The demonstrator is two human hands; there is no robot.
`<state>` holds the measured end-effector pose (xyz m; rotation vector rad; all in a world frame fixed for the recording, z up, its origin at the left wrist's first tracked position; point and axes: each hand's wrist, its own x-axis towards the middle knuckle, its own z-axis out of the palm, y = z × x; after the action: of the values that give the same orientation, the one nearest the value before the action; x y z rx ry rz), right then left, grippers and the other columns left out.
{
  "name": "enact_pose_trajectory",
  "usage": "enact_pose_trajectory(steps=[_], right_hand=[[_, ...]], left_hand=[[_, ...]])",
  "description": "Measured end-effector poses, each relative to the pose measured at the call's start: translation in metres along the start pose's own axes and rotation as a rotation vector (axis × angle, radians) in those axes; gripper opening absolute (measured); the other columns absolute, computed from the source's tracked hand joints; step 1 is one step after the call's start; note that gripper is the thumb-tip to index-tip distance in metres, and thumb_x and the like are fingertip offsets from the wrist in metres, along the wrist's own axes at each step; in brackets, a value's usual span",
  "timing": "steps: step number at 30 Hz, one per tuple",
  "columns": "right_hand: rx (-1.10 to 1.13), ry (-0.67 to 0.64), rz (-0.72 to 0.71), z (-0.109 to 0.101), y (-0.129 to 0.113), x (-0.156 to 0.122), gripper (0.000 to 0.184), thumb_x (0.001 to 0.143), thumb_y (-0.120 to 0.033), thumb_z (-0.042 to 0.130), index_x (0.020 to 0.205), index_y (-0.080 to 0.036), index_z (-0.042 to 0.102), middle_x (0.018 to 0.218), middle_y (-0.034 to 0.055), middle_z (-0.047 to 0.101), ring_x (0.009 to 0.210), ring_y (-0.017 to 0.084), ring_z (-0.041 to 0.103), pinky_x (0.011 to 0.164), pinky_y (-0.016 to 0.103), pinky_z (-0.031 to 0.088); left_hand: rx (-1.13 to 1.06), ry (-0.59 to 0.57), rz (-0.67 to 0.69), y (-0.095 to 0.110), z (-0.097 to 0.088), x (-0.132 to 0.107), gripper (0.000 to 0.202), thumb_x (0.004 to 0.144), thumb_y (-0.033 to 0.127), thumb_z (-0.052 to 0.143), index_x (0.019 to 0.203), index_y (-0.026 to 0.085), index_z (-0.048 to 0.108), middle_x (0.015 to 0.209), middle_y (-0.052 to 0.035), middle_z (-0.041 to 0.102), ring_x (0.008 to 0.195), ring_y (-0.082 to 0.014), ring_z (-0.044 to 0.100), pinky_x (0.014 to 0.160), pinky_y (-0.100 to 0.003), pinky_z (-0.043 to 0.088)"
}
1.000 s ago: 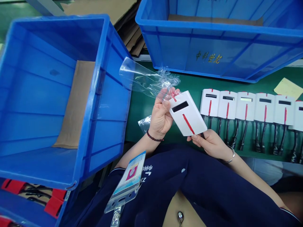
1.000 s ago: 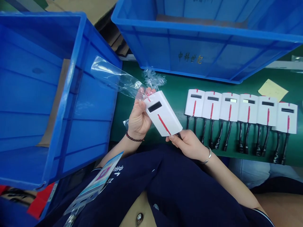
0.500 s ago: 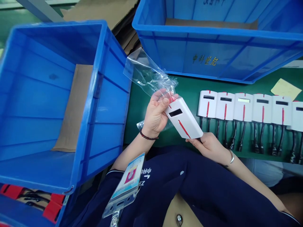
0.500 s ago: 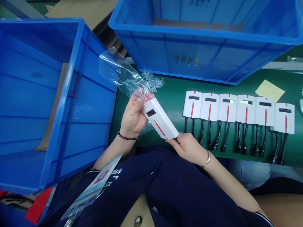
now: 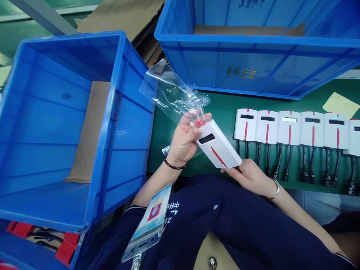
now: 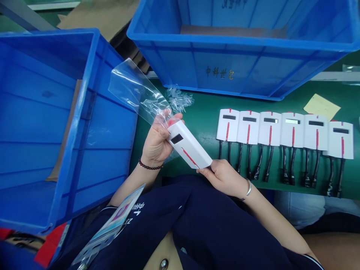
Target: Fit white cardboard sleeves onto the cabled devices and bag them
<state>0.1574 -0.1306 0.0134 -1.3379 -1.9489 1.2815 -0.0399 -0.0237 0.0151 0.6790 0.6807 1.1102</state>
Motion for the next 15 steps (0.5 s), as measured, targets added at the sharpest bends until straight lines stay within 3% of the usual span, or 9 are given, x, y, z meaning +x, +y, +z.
enact_pose_trajectory(steps=[5,9,15], right_hand=[[-0.081,0.015,0.005,-0.0011,-0.0001,-0.0012,0.06,0.103,-0.056,0.032,0.089,-0.014,0.073,0.063,0.0069,0.068,0.055,0.016,0.063,0.054,0.026,0.044],[-0.117,0.006,0.014,-0.0016,0.0001,-0.0015,0.06,0.103,-0.054,0.032,0.087,-0.014,0.073,0.063,0.0083,0.068,0.056,0.018,0.064,0.054,0.027,0.043],[-0.081,-0.018,0.021,-0.0019,0.0003,-0.002,0.054,0.103,-0.049,0.034,0.092,-0.014,0.074,0.069,0.0085,0.071,0.06,0.019,0.067,0.056,0.027,0.046]], left_hand=[[0.004,0.025,-0.062,-0.0003,-0.0017,-0.0014,0.061,0.054,0.038,0.097,0.103,0.025,0.063,0.084,0.0025,0.072,0.081,-0.016,0.072,0.078,-0.027,0.057],[-0.039,-0.003,-0.053,0.0,-0.004,-0.0005,0.056,0.056,0.034,0.096,0.1,0.024,0.063,0.089,0.0021,0.073,0.082,-0.0134,0.071,0.076,-0.024,0.057],[-0.008,0.009,-0.058,0.0009,-0.0038,-0.0005,0.061,0.053,0.035,0.097,0.102,0.024,0.062,0.092,0.001,0.072,0.087,-0.0164,0.071,0.081,-0.028,0.057]])
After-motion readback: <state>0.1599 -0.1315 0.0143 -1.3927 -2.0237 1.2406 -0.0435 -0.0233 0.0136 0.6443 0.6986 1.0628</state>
